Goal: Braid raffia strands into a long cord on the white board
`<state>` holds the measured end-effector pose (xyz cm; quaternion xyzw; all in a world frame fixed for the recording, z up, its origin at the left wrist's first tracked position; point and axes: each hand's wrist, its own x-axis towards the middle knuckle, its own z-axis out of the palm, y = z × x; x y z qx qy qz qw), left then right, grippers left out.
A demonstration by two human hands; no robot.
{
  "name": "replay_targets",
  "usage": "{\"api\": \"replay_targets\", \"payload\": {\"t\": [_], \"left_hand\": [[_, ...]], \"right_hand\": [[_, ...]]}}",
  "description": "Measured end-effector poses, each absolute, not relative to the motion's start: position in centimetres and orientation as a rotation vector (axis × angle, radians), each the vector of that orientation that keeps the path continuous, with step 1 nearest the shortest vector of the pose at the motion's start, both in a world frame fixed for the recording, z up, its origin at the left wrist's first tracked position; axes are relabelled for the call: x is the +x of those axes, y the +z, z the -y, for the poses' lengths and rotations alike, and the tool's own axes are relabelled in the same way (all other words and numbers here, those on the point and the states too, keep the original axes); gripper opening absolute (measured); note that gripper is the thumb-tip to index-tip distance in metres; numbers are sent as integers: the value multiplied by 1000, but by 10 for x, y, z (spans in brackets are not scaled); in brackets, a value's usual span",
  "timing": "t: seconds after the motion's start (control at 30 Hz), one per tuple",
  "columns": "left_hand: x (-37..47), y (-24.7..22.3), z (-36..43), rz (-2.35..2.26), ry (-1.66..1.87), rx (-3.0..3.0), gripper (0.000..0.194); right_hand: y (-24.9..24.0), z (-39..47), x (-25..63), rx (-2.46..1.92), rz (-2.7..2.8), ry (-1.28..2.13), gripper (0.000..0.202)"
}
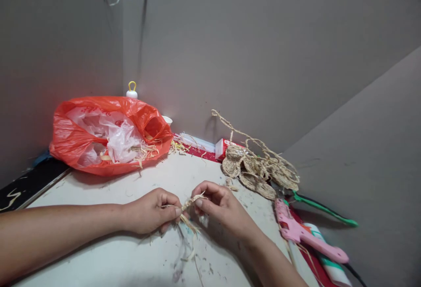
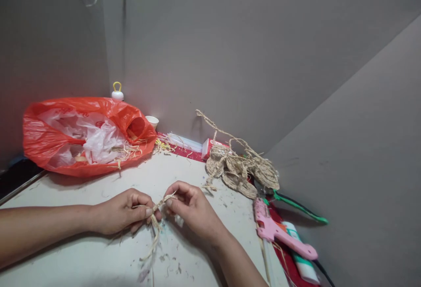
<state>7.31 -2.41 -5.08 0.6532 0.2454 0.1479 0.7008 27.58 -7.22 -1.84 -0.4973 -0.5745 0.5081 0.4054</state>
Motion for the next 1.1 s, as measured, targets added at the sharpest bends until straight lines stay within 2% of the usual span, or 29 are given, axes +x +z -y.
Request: {"api": "replay_targets", "payload": {"t": [0.2, 0.47, 0.8, 1.1], "left_hand": [[80, -46, 31, -455, 328, 1349, 41], [81, -22, 29, -413, 627, 1123, 38], [69, -19, 32, -450, 980, 2061, 27], [69, -7, 45, -405, 925, 1873, 29]], "right_hand": [[-25, 75, 266, -989, 1173, 1447, 19], [-27, 77, 256, -828, 934, 1546, 21], [-20, 81, 251, -652, 597, 1632, 21], [-27, 82, 248, -664, 622, 1701, 22]]}}
